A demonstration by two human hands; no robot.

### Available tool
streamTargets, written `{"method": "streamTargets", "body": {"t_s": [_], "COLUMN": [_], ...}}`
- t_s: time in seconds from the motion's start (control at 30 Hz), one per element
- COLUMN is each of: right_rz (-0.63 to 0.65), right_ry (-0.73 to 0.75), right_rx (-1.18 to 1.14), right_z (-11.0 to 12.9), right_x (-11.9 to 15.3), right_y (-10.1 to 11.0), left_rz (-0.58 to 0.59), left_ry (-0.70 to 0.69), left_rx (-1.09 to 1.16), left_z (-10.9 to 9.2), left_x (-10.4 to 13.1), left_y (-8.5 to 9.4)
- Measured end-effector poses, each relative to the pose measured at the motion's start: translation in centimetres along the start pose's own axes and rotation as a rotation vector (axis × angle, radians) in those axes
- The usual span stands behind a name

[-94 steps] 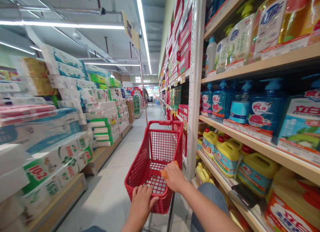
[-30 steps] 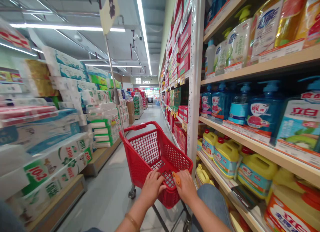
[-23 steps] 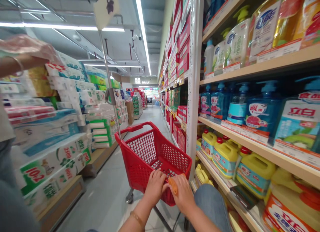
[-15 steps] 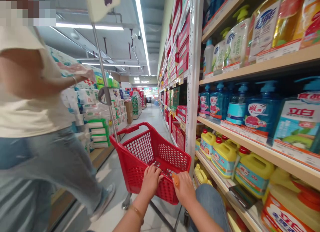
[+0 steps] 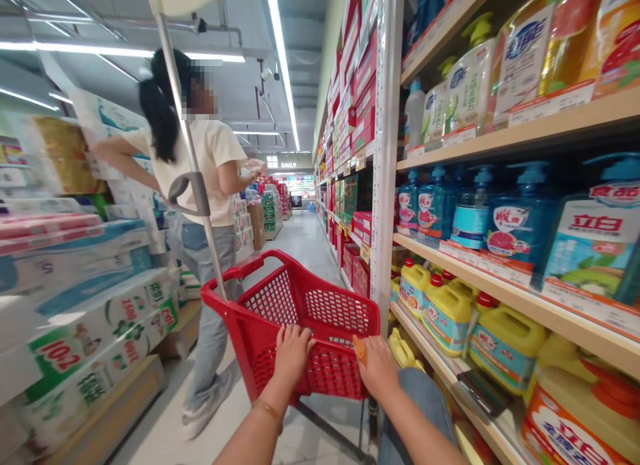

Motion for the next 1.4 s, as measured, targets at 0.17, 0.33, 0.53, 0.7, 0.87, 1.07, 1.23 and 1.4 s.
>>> {"method": "streamTargets", "body": {"t_s": [0.17, 0.33, 0.53, 0.7, 0.87, 1.07, 1.23, 1.4], "right_rz": [-0.042, 0.018, -0.031, -0.002, 0.055, 0.030, -0.018, -0.058], "right_ry": [0.016, 0.003, -0.103, 0.001, -0.036, -0.092, -0.103, -0.134], "right_rx": [-0.008, -0.076, -0.046, -0.053, -0.003, 0.022, -0.001, -0.033], "right_z": [1.2, -1.6, 0.7, 4.1, 1.6, -0.2, -1.1, -1.6], "right_x": [0.3, -0.9, -2.7, -3.8, -4.6, -5.1, -5.0, -5.2], "right_y": [-0.8, -0.5, -1.9, -3.1, -3.3, -3.6, -3.4, -3.6], "left_rz": [-0.024, -0.070, -0.048, 0.003, -0.029, -0.013, 0.018, 0.047], "left_ry": [0.004, 0.025, 0.112, 0.093, 0.090, 0.111, 0.066, 0.174], "left_rx": [-0.024, -0.129, -0.214, -0.198, -0.277, -0.278, -0.204, -0.284], "left_z": [-0.7, 2.8, 3.0, 4.2, 6.9, 5.3, 4.9, 6.7], "left_x": [0.0, -0.1, -0.3, -0.5, -0.6, -0.2, 0.6, 1.4], "left_y": [0.0, 1.7, 2.1, 2.9, 4.5, 4.2, 5.6, 7.9]}}
Point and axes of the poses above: each hand's wrist, its own x-axis away from the middle knuckle, its own y-axis out of the back of the hand, z = x × y, the point moved 5 cm from there along -x, towards the middle knuckle, and after that the axes turned 3 degrees about z, right-handed, at the moved point
